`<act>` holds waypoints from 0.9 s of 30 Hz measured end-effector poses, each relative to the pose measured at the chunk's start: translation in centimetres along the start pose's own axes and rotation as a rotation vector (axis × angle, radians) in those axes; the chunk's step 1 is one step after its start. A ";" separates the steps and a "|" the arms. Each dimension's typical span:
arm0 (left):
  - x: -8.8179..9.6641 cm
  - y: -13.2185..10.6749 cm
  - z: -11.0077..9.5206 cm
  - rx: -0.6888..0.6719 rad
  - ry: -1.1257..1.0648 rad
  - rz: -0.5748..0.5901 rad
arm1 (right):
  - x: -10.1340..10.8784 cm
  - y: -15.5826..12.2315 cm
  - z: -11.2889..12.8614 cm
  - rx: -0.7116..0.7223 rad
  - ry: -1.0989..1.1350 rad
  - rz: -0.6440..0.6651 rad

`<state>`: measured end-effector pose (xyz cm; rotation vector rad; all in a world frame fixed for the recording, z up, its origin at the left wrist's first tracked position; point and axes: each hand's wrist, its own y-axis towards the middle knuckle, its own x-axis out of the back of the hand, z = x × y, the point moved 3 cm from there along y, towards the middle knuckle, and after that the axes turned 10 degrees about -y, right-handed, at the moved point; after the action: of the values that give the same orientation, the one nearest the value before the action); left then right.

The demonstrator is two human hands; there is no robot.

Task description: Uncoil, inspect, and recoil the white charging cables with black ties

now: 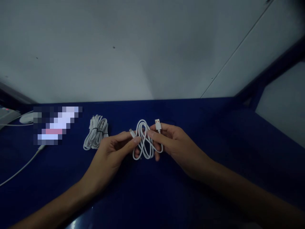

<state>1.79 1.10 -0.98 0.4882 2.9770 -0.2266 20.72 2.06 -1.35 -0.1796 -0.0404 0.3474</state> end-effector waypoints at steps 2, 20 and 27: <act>0.2 0.1 0.2 -0.003 -0.022 -0.008 | 0.0 -0.1 0.1 0.017 -0.006 0.003; 0.2 0.3 0.4 -0.001 -0.294 -0.040 | -0.1 0.0 0.5 0.102 0.050 0.009; 0.4 0.3 0.4 0.039 -0.269 -0.074 | -0.4 -0.4 0.9 0.088 0.058 0.061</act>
<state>1.58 1.39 -1.50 0.3229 2.7336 -0.3296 20.43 1.76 -0.43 -0.1036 0.0373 0.4036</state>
